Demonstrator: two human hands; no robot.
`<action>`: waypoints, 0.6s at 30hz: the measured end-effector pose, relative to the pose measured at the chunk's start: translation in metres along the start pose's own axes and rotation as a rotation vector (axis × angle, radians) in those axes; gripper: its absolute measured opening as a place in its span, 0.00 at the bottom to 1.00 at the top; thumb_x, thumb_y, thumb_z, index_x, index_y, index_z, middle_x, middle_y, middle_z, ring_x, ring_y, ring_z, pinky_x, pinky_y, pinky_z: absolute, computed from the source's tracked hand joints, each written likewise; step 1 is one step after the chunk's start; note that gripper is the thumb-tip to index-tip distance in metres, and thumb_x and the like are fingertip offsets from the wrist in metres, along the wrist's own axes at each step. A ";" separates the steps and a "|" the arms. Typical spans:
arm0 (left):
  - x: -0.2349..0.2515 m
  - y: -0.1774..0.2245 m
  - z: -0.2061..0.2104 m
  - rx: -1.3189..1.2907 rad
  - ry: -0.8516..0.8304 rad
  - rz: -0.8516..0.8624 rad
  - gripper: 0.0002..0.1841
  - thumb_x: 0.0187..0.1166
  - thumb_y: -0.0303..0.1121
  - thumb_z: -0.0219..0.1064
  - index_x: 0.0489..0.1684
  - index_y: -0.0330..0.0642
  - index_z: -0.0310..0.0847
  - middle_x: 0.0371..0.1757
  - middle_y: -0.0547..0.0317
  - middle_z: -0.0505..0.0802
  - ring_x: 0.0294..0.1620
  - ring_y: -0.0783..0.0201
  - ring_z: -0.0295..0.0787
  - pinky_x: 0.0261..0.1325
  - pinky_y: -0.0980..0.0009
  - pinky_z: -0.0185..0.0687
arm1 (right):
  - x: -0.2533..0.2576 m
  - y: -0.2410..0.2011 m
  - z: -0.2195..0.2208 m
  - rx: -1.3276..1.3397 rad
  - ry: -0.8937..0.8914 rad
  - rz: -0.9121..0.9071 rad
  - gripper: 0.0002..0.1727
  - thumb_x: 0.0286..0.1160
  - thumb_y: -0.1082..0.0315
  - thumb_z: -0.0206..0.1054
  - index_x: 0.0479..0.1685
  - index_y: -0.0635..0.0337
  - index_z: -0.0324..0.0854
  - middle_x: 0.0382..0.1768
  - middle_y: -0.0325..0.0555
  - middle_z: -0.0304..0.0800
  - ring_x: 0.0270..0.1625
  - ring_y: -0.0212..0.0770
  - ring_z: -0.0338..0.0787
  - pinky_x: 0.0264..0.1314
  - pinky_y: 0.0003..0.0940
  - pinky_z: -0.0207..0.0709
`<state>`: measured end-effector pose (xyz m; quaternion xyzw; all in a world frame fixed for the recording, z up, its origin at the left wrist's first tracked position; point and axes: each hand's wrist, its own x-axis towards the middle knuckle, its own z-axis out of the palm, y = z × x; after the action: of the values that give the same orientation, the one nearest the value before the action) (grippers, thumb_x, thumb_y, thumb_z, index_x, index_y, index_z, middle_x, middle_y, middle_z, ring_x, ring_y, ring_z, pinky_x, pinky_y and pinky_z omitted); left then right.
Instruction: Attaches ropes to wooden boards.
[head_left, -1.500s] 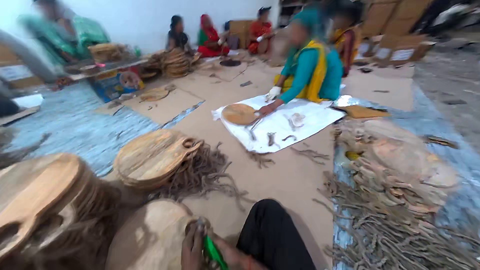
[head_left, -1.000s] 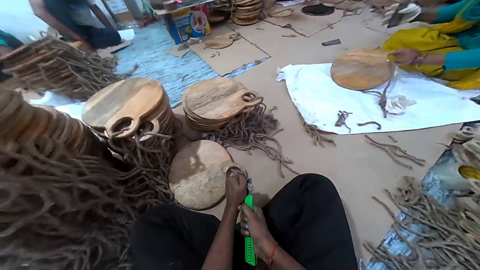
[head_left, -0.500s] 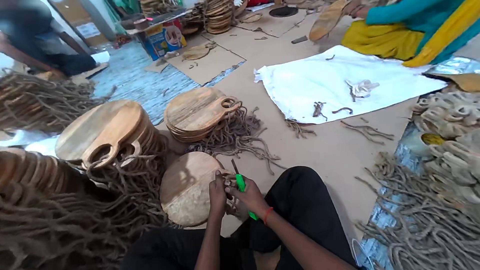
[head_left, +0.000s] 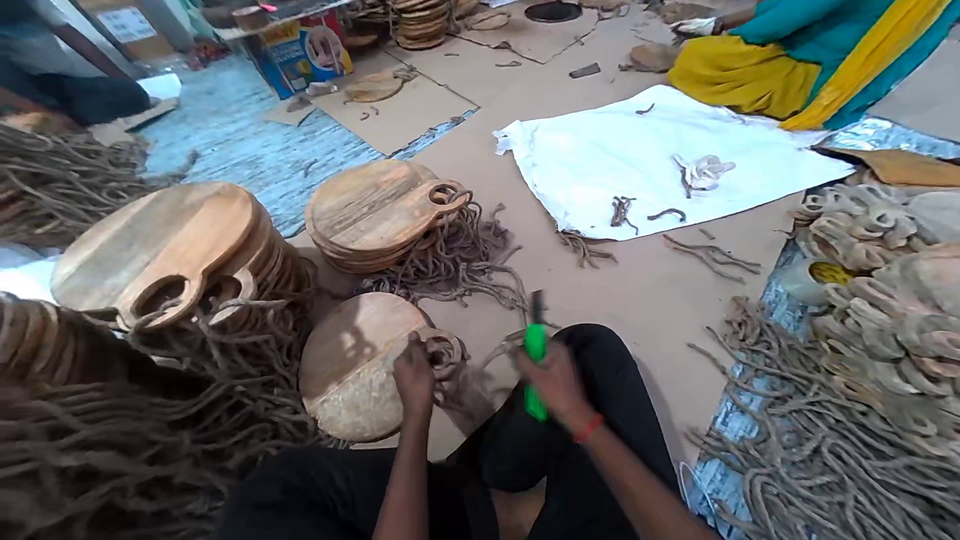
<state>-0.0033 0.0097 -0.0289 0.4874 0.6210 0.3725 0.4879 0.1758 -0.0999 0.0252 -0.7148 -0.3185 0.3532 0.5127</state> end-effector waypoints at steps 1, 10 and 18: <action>0.006 0.002 -0.011 0.035 0.111 -0.025 0.31 0.96 0.47 0.43 0.40 0.27 0.84 0.31 0.48 0.89 0.33 0.56 0.88 0.47 0.54 0.86 | -0.001 -0.009 -0.028 -0.011 0.109 -0.045 0.12 0.75 0.67 0.72 0.52 0.63 0.87 0.28 0.44 0.89 0.22 0.38 0.85 0.28 0.38 0.83; -0.004 -0.015 0.039 1.156 -0.479 -0.007 0.27 0.82 0.44 0.67 0.76 0.37 0.77 0.74 0.40 0.83 0.78 0.40 0.76 0.77 0.38 0.66 | -0.048 -0.058 -0.260 -0.653 0.305 -0.089 0.35 0.74 0.60 0.74 0.81 0.59 0.69 0.38 0.57 0.85 0.31 0.49 0.82 0.36 0.55 0.77; -0.035 0.010 0.019 0.931 -0.173 0.683 0.12 0.71 0.28 0.70 0.49 0.33 0.87 0.43 0.43 0.95 0.49 0.42 0.93 0.59 0.41 0.82 | 0.026 -0.009 -0.054 0.123 -0.173 0.257 0.15 0.85 0.60 0.66 0.59 0.61 0.84 0.36 0.43 0.87 0.25 0.33 0.80 0.26 0.27 0.75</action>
<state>0.0196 -0.0225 -0.0159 0.8518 0.4848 0.1555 0.1234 0.2336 -0.1037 0.0415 -0.6837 -0.2452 0.4949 0.4770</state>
